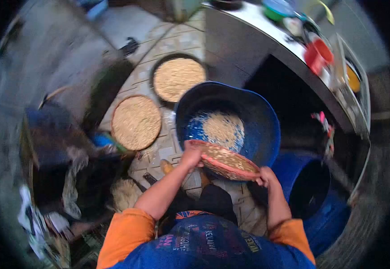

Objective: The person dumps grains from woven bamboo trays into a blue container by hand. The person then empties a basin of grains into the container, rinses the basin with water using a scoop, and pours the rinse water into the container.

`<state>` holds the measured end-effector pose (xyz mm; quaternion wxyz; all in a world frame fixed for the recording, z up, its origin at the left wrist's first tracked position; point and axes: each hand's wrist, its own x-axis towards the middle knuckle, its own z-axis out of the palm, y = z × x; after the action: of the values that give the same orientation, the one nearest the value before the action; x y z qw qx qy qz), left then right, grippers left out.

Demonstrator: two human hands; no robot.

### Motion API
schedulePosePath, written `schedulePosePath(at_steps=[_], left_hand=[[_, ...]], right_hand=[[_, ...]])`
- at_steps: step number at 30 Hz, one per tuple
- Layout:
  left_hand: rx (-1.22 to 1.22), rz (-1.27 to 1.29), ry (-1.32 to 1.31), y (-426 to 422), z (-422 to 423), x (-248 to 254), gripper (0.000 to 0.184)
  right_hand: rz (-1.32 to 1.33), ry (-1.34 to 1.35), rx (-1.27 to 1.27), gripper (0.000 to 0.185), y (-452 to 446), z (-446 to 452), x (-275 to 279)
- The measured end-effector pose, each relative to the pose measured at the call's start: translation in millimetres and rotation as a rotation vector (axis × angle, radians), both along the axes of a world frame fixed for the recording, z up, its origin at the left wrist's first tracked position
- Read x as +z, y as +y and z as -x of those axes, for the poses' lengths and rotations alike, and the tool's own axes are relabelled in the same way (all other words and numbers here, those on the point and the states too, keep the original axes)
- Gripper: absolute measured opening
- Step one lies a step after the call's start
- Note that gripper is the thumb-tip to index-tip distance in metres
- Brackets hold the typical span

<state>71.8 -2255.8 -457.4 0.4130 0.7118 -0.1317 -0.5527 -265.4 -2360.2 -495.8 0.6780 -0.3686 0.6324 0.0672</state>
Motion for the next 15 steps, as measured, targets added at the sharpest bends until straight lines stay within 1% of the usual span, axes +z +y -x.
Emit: schedulePosePath(at_steps=[1,2,3,4,5,6,7,8,9,10,11,12,13,14,15], left_hand=[[-0.025,0.03,-0.088,5,2,12,0.045],[-0.071,0.067,-0.143,8,4,8,0.05],[-0.137,0.017,-0.144,8,3,24,0.055],[-0.105,-0.029,-0.135,5,7,7,0.059],[-0.055,-0.024,-0.139,6,9,-13,0.059],[-0.053,-0.099,-0.054,4,9,-32,0.062],[-0.058,-0.181,0.044,4,8,-38,0.066],[-0.022,-0.171,0.051,13,9,-27,0.066],[-0.042,-0.082,0.09,25,12,-7,0.072],[-0.066,0.009,0.124,39,10,6,0.078],[-0.041,0.01,0.132,55,6,6,0.078],[-0.1,0.049,0.151,73,3,5,0.083],[-0.154,0.084,0.176,95,2,4,0.087],[-0.121,0.047,0.167,114,-2,8,0.085],[-0.069,0.017,0.089,138,-6,3,0.083]], right_hand=[[0.066,-0.02,-0.041,0.027,1,3,7],[0.127,-0.043,-0.085,0.026,2,4,13],[0.134,0.046,-0.039,0.028,0,-6,25],[0.139,0.147,-0.005,0.03,6,-7,34],[0.05,0.166,0.162,0.031,2,5,24],[-0.026,0.186,0.328,0.033,-10,14,14],[-0.008,0.249,0.364,0.035,-10,10,24],[0.059,0.276,0.509,0.031,-10,13,24],[-0.03,0.307,0.293,0.037,-12,15,21],[-0.028,0.295,0.288,0.034,-17,18,20],[-0.034,0.287,0.275,0.031,-13,17,28],[-0.035,0.295,0.299,0.031,-12,18,24],[-0.009,0.233,0.156,0.029,-11,22,15],[0.013,0.171,0.012,0.027,-12,24,11],[0.008,0.176,0.039,0.027,-13,21,15]])
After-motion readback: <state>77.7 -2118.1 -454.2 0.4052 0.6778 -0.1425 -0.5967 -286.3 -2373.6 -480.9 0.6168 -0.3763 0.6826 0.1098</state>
